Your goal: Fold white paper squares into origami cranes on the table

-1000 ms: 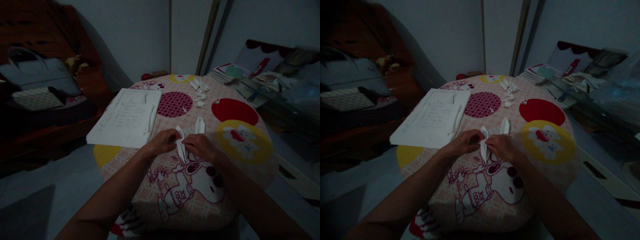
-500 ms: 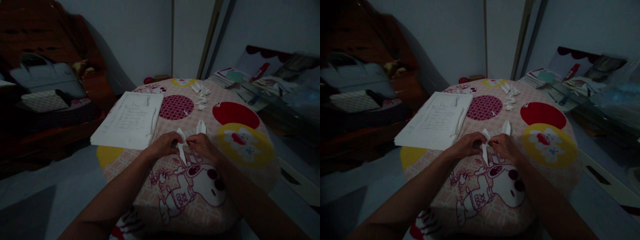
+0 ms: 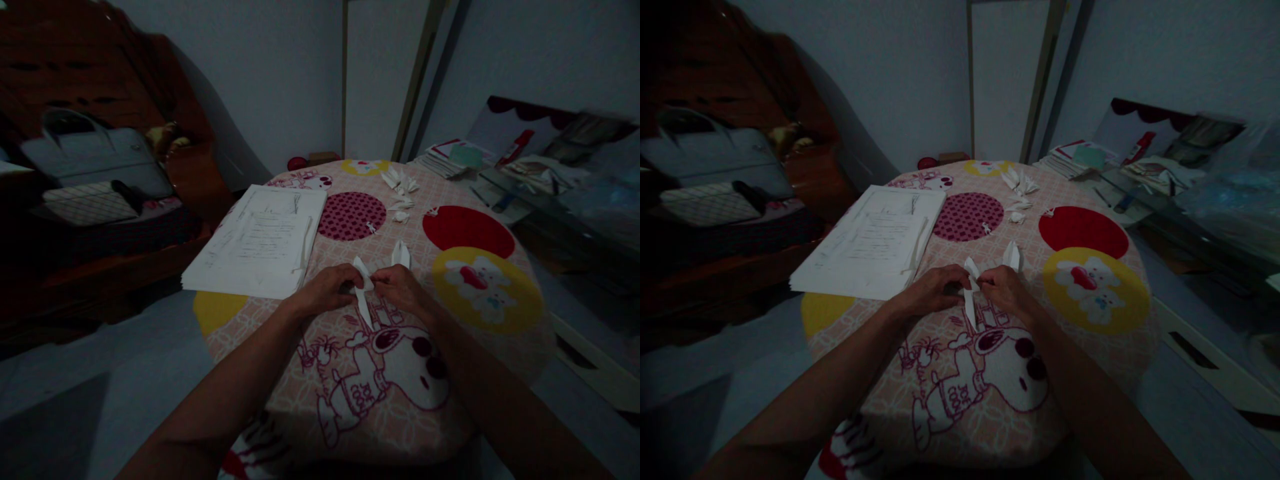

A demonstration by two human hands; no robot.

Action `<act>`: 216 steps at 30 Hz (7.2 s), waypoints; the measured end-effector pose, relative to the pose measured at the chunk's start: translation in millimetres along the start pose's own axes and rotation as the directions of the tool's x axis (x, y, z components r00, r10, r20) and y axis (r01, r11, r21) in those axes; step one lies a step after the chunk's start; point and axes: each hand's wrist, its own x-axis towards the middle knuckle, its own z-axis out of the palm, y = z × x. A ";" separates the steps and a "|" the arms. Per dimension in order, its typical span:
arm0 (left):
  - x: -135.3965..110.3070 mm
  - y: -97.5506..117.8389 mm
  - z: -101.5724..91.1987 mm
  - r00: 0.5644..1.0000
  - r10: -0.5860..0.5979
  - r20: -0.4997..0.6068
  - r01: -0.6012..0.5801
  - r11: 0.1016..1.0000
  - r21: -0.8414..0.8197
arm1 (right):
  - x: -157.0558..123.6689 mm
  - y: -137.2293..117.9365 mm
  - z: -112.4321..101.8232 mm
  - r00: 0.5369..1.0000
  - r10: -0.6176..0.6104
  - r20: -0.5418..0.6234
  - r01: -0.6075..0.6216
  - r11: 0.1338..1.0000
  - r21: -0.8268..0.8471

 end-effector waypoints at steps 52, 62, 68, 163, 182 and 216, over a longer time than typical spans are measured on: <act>2.8 7.3 3.2 0.997 0.046 -0.054 -0.049 0.998 -0.051 | -8.4 -6.4 -2.6 0.999 0.025 0.031 -0.027 0.999 0.048; 7.6 10.7 24.4 0.897 -0.260 -0.358 0.315 0.944 0.103 | -10.0 -13.0 -1.7 0.997 -0.013 -0.080 0.009 0.998 -0.062; 8.1 5.2 27.1 0.874 -0.336 -0.352 0.337 0.940 -0.062 | -4.5 -9.9 1.2 0.989 0.052 -0.136 -0.063 0.995 -0.080; 4.1 15.0 23.5 0.971 -0.131 -0.200 0.201 0.900 0.386 | -9.0 -10.0 1.9 0.978 -0.180 0.101 0.191 0.609 -0.769; 11.4 14.4 26.7 0.876 -0.341 -0.341 0.406 0.903 0.140 | -11.4 -12.7 -0.2 0.987 -0.158 -0.015 0.116 0.782 -0.613; 18.8 45.1 13.5 0.816 -0.499 -0.293 0.056 0.572 -0.818 | -8.2 -15.0 -2.3 0.966 0.029 -0.256 0.131 0.801 0.584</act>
